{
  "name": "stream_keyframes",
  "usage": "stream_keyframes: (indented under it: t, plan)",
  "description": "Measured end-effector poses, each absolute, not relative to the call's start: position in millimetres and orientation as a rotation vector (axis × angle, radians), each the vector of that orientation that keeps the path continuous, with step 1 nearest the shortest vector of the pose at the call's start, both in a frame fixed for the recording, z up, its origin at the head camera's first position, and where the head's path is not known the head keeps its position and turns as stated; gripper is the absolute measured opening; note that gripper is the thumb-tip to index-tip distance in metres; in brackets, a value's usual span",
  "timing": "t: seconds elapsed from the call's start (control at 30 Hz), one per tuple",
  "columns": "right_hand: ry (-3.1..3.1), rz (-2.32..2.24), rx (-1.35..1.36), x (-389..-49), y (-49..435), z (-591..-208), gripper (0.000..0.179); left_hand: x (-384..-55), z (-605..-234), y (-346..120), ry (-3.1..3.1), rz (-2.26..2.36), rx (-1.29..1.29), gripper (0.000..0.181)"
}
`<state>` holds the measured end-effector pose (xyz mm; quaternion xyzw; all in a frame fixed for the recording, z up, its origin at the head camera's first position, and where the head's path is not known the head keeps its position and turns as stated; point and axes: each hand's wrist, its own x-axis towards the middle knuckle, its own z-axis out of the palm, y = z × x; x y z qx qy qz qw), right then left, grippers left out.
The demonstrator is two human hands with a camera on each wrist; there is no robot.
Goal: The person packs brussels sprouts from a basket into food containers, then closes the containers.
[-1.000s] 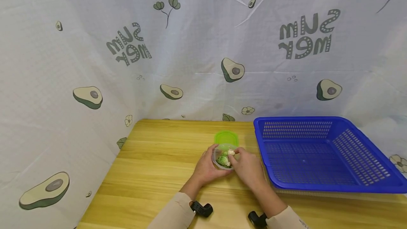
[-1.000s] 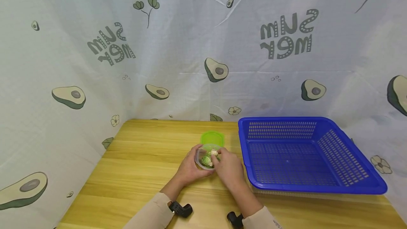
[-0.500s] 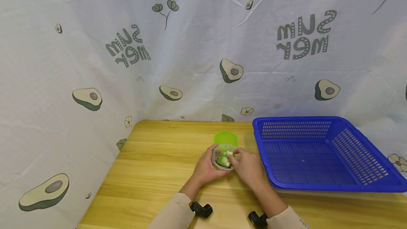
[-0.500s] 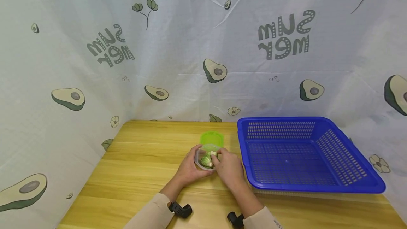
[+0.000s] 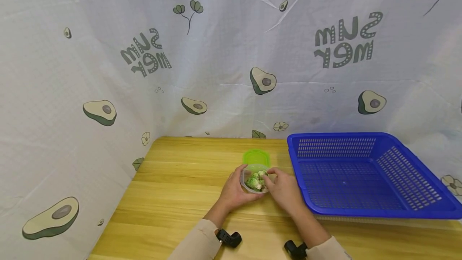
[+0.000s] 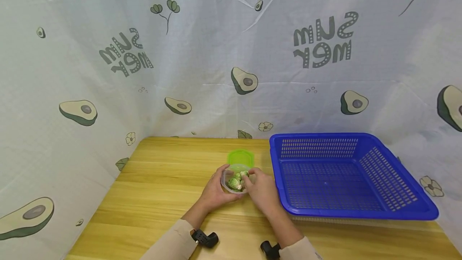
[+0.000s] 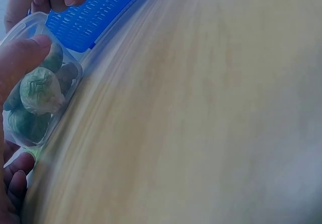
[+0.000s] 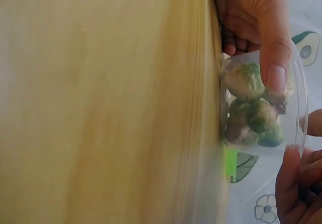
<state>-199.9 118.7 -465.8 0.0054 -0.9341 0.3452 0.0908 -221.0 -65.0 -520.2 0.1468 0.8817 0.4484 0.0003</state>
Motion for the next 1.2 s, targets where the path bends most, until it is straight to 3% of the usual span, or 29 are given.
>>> stream_keyframes:
  t: [0.4, 0.5, 0.67, 0.9, 1.2]
  plan:
    - [-2.782, 1.163, -0.096, -208.0, 139.3, -462.6, 0.033, -220.8, -519.7, -65.9, 2.660, 1.513, 0.468, 0.118]
    - [-2.754, 1.159, -0.114, -211.5, 147.6, -463.5, 0.032, -222.0, -522.1, -71.4, 2.535, 1.682, 0.523, 0.107]
    - [-2.723, 1.228, -0.175, -218.6, 156.6, -469.8, 0.029, -232.2, -525.0, -83.5, 2.362, 1.955, 0.444, 0.067]
    - [-2.674, 1.724, -0.338, -234.5, 153.0, -485.6, 0.037, -260.8, -508.1, -83.9, 2.166, 2.160, -0.120, 0.057]
    - [-2.700, 1.725, -0.478, -267.3, 144.9, -498.0, 0.038, -289.0, -498.6, -66.3, 2.305, 1.917, -0.332, 0.037]
